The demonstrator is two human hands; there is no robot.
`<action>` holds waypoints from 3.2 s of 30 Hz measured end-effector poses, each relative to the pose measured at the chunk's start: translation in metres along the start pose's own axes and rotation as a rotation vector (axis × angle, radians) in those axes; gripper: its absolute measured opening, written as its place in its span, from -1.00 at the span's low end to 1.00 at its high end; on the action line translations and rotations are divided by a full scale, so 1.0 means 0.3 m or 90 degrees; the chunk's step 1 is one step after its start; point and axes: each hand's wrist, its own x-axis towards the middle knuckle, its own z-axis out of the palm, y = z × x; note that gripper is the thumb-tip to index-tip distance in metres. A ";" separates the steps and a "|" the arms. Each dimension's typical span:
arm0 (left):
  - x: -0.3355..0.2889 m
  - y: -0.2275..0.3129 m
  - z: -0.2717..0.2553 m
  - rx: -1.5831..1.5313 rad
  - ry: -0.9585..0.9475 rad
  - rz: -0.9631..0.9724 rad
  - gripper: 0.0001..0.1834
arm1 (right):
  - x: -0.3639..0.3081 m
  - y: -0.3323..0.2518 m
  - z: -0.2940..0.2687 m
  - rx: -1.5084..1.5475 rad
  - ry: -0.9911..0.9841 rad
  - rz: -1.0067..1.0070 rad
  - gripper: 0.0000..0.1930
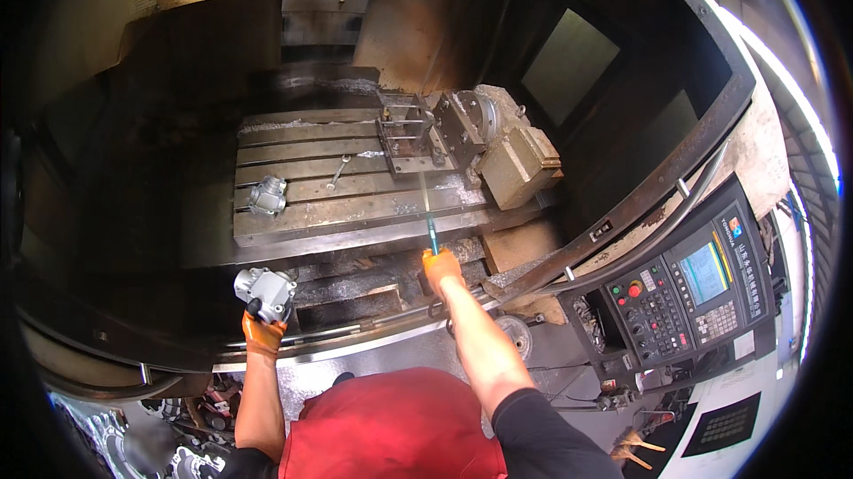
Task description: The person opens the door of a CNC machine, removes a machined metal housing, and uses an air nozzle to clean metal chips from the housing and the machine interior. The person then places a new metal housing into the machine fixture, secures it by tightening bolts with their hands and a wrench, and picks up several small metal washers.
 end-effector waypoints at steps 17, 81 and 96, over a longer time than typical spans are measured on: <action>-0.253 0.077 -0.068 0.057 -0.014 0.065 -0.41 | 0.150 -0.196 -0.044 0.039 -0.108 -0.003 -0.38; -0.304 0.050 -0.203 -0.075 0.146 0.031 -0.57 | 0.095 -0.158 -0.085 -0.058 -0.030 -0.019 -0.52; -0.210 0.055 -0.153 0.209 0.010 0.028 -0.58 | 0.094 -0.103 -0.090 0.025 -0.038 -0.021 -0.46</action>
